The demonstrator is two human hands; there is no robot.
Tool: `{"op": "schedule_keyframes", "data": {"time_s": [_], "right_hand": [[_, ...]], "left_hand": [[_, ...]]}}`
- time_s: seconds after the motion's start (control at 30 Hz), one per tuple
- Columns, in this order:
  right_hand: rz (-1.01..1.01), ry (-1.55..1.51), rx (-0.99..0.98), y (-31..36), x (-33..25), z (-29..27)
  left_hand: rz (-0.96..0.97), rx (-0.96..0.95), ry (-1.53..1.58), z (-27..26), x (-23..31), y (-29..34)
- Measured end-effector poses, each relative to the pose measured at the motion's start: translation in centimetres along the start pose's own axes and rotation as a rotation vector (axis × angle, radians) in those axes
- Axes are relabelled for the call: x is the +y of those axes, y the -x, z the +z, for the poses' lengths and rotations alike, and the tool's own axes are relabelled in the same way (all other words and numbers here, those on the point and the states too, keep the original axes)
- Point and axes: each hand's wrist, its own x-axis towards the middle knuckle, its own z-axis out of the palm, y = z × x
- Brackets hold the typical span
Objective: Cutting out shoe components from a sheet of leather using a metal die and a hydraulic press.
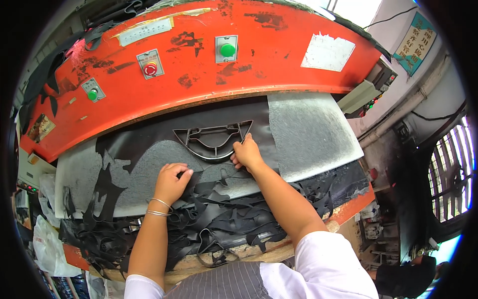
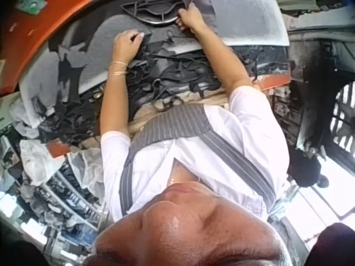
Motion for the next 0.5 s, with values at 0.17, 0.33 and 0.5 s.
{"op": "schedule_keyframes", "data": {"time_s": [0.17, 0.33, 0.5], "right_hand": [[-0.345, 0.362, 0.072, 3.2, 1.0, -0.7], [-0.426, 0.772, -0.106, 7.2, 3.4, -5.7], [-0.697, 0.674, 0.053, 4.4, 2.0, -3.8]], "left_hand": [[-0.025, 0.001, 0.013, 4.0, -0.4, -0.4], [-0.013, 0.047, -0.198, 4.8, 0.0, 0.4], [-0.002, 0.064, -0.187, 5.4, 0.7, 0.1]]}}
